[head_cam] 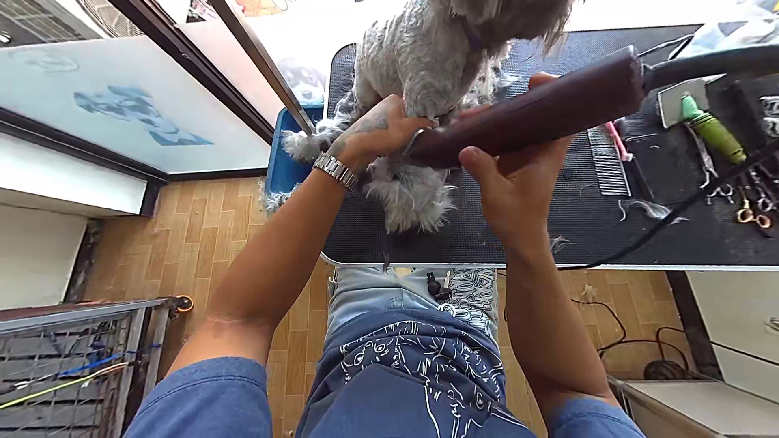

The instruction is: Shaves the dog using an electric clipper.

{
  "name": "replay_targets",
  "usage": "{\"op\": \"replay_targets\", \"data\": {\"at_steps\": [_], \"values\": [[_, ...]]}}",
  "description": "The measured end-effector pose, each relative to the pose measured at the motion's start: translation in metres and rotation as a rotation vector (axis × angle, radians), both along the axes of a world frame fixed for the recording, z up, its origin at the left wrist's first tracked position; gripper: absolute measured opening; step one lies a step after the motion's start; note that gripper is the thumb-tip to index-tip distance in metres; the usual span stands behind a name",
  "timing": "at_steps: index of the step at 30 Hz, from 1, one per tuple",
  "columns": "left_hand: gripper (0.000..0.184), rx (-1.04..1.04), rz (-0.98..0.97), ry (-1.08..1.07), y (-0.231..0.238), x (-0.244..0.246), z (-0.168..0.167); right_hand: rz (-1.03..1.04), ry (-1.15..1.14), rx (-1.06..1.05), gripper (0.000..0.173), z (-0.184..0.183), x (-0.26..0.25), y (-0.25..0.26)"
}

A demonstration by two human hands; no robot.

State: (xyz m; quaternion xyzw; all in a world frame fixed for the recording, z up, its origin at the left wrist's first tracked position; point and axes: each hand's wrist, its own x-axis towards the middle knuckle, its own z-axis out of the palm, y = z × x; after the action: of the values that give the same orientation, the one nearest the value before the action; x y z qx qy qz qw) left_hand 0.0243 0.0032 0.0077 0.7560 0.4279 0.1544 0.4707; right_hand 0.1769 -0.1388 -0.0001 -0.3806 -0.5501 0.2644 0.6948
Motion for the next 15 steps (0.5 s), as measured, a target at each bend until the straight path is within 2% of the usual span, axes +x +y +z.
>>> {"op": "replay_targets", "data": {"at_steps": [4,6,8,12,15], "values": [[0.016,-0.041,-0.007,0.039,-0.001,-0.002,0.008,0.04,-0.147,0.043,0.073,-0.008,-0.009,0.014],[0.013,-0.085,-0.012,-0.011,0.001,-0.002,0.009,0.049,-0.099,0.041,0.066,-0.01,-0.01,0.016],[0.014,-0.116,-0.009,-0.041,0.001,0.0,0.007,0.096,0.084,0.011,0.063,-0.012,-0.01,0.018],[0.018,-0.12,-0.004,-0.016,-0.001,0.003,0.004,0.189,0.55,-0.114,0.044,-0.01,-0.01,0.025],[0.018,-0.149,-0.006,-0.053,0.002,0.005,-0.001,0.197,0.745,-0.178,0.051,-0.003,-0.01,0.026]]}}
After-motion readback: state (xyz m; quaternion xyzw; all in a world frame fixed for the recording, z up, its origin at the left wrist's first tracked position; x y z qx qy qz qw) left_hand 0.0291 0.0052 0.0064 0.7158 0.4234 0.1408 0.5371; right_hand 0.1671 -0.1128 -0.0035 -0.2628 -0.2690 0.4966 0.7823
